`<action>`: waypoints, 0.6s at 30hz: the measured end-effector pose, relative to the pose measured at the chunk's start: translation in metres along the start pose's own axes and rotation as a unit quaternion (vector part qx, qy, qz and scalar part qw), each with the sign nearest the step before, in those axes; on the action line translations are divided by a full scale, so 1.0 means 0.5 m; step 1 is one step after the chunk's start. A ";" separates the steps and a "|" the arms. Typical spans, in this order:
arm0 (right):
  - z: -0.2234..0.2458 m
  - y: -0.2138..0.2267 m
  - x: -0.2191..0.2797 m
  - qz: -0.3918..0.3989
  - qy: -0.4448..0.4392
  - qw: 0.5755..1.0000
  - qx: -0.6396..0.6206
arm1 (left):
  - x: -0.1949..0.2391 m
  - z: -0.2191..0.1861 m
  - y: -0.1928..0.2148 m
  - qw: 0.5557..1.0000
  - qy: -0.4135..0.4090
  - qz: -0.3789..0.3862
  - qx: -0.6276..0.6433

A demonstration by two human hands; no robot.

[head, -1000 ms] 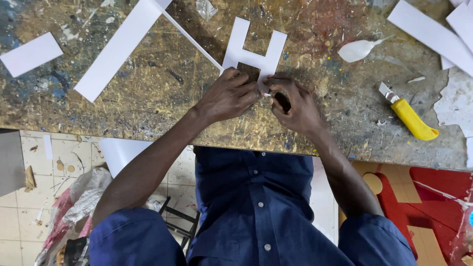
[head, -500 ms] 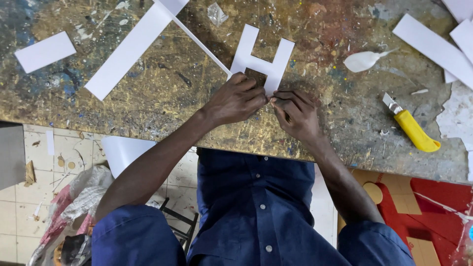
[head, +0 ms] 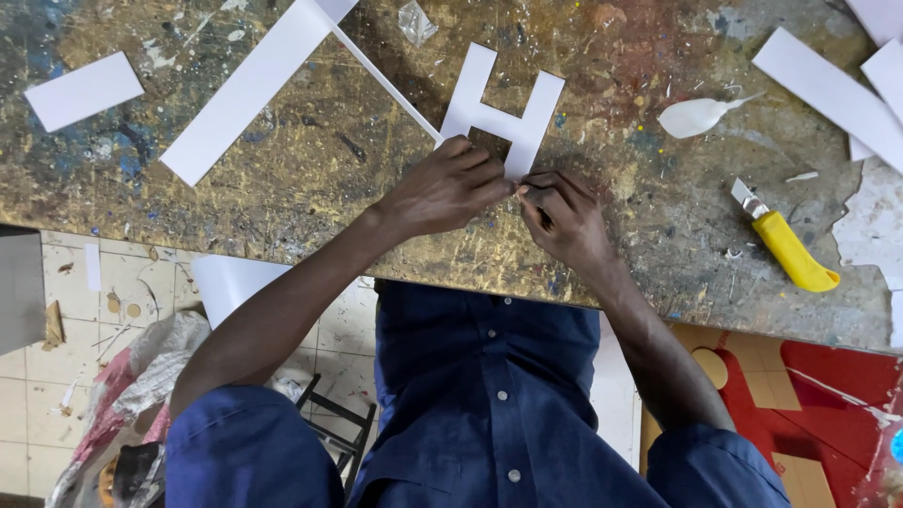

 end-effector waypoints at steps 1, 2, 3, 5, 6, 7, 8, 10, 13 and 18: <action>0.000 0.000 0.000 0.004 -0.003 1.000 0.002 | -0.008 -0.002 0.024 0.999 0.004 0.046 0.003; -0.001 0.000 0.001 0.009 -0.006 1.000 0.004 | -0.017 -0.003 0.047 0.996 0.007 0.093 0.005; -0.006 -0.001 0.006 0.009 -0.007 1.000 0.003 | -0.025 -0.002 0.072 0.996 0.008 0.094 0.007; -0.017 -0.005 0.017 0.014 -0.012 1.000 -0.003 | -0.042 0.001 0.120 0.983 0.032 0.122 0.133; -0.016 -0.001 0.016 0.016 -0.014 1.000 -0.004 | -0.032 0.015 0.115 0.983 0.033 0.122 0.135; -0.014 0.002 0.016 0.027 -0.004 0.999 -0.022 | -0.023 0.029 0.111 0.986 0.054 0.078 0.139; -0.011 0.006 0.015 0.038 0.006 0.998 -0.041 | -0.013 0.044 0.108 0.986 0.073 0.034 0.143; -0.009 0.010 0.017 0.043 0.002 0.998 -0.050 | 0.008 0.061 0.114 0.989 0.087 0.003 0.115; -0.004 0.011 0.010 0.043 -0.001 0.997 -0.062 | 0.030 0.067 0.138 0.989 0.114 -0.022 0.091; -0.011 0.004 0.018 0.041 -0.009 0.997 -0.057 | 0.050 0.053 0.095 0.989 0.126 -0.021 0.068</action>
Point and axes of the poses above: each hand's wrist, its own x-axis away from the middle knuckle, its own y-axis out of the back of the hand, z = x × y, the point moved 1 cm from there along -x, towards the middle knuckle, and after that the axes turned 5 degrees about z, right-handed, at the moved point
